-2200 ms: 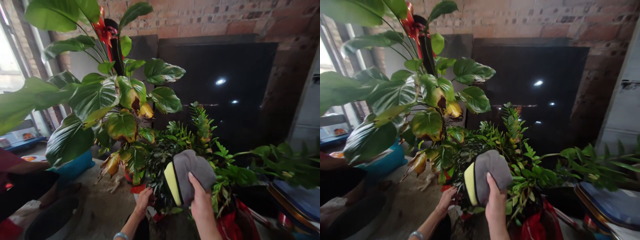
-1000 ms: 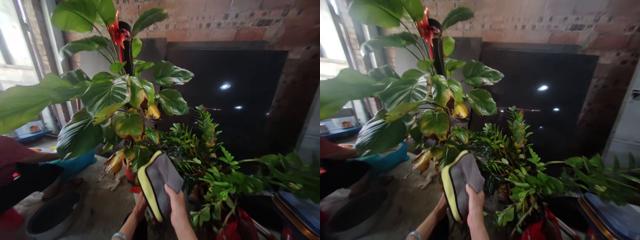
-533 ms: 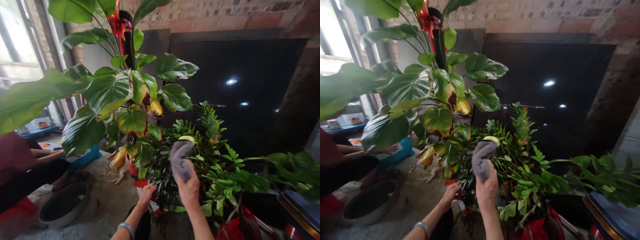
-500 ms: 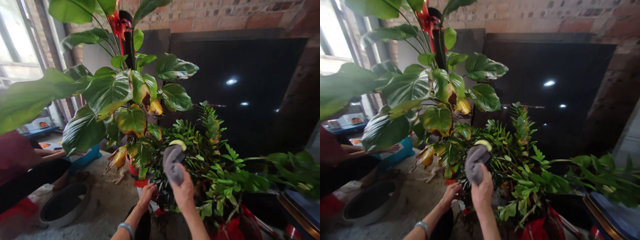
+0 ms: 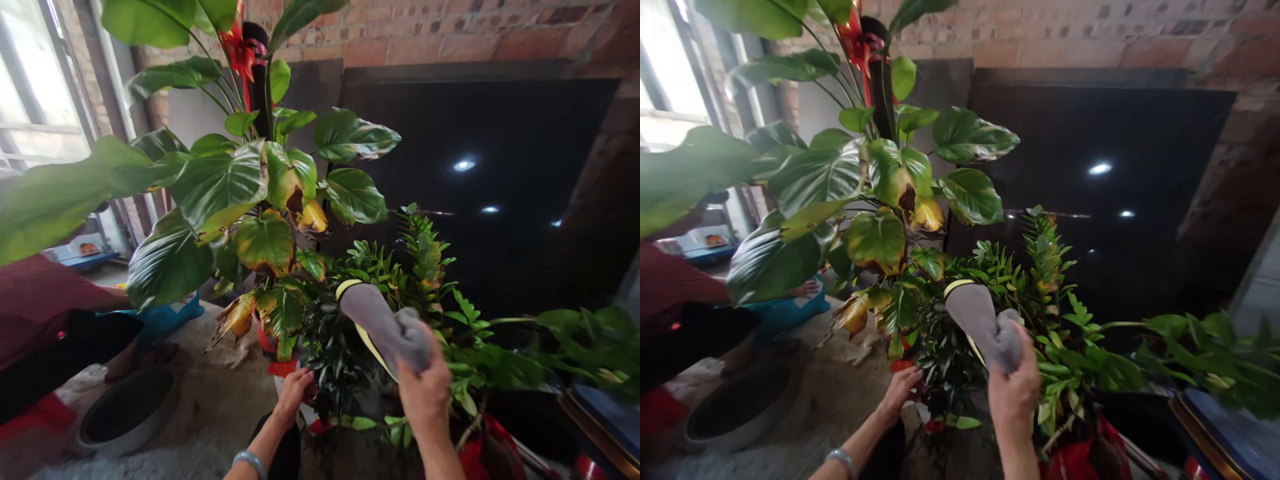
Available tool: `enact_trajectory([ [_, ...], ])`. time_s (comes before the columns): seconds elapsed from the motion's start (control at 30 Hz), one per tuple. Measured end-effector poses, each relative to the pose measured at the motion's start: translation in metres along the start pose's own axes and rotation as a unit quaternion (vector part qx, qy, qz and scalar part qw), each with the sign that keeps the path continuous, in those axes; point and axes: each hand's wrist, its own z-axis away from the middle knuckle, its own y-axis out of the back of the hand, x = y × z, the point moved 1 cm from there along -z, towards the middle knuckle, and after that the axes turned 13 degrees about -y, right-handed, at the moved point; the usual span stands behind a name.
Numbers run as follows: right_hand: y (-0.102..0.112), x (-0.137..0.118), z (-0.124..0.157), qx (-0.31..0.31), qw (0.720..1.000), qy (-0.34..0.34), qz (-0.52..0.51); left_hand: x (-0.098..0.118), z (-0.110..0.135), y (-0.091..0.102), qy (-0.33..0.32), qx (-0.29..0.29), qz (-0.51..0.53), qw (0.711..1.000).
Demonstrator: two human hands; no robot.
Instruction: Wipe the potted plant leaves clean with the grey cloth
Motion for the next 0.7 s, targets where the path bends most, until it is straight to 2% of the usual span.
enact_trajectory([
  [0.07, -0.017, 0.031, 0.025, -0.091, 0.992, -0.061, 0.055, -0.002, 0.001, -0.002, -0.008, 0.008, -0.005, 1.000],
  [0.1, -0.022, 0.049, 0.042, -0.148, 0.981, -0.102, 0.070, -0.003, 0.001, -0.002, -0.012, 0.013, -0.008, 1.000],
  [0.13, -0.023, 0.066, 0.058, -0.178, 0.970, -0.148, 0.070, -0.004, 0.000, -0.002, -0.018, 0.017, -0.011, 1.000],
  [0.2, -0.015, 0.086, 0.080, -0.166, 0.957, -0.234, 0.040, -0.005, -0.002, 0.000, -0.033, 0.021, -0.014, 0.999],
  [0.23, -0.007, 0.087, 0.083, -0.152, 0.949, -0.276, 0.032, -0.005, -0.003, 0.002, -0.040, 0.019, -0.016, 0.999],
  [0.3, 0.011, 0.071, 0.069, -0.111, 0.940, -0.322, 0.031, -0.005, -0.005, 0.003, -0.041, 0.005, -0.023, 0.999],
  [0.33, 0.019, 0.055, 0.056, -0.091, 0.941, -0.325, 0.042, -0.005, -0.005, 0.002, -0.034, -0.005, -0.028, 0.999],
  [0.4, 0.026, 0.021, 0.024, 0.005, 0.971, -0.239, 0.025, -0.004, -0.004, -0.001, -0.021, -0.020, -0.037, 0.999],
  [0.47, 0.018, 0.000, 0.003, 0.056, 0.984, -0.159, 0.050, -0.005, -0.003, -0.004, -0.018, -0.024, -0.039, 0.999],
  [0.5, 0.009, -0.003, 0.000, 0.040, 0.986, -0.145, 0.076, -0.005, -0.003, -0.006, -0.021, -0.023, -0.040, 0.999],
  [0.57, -0.012, 0.011, 0.011, -0.058, 0.978, -0.162, 0.117, -0.006, -0.003, -0.008, -0.025, -0.022, -0.042, 0.999],
  [0.63, -0.027, 0.039, 0.040, -0.178, 0.958, -0.197, 0.111, -0.007, -0.003, -0.007, -0.036, -0.018, -0.043, 0.998],
  [0.67, -0.029, 0.053, 0.057, -0.209, 0.952, -0.205, 0.093, -0.007, -0.003, -0.005, -0.045, -0.014, -0.044, 0.998],
  [0.7, -0.025, 0.064, 0.072, -0.213, 0.949, -0.220, 0.069, -0.007, -0.003, -0.002, -0.054, -0.009, -0.047, 0.997],
])
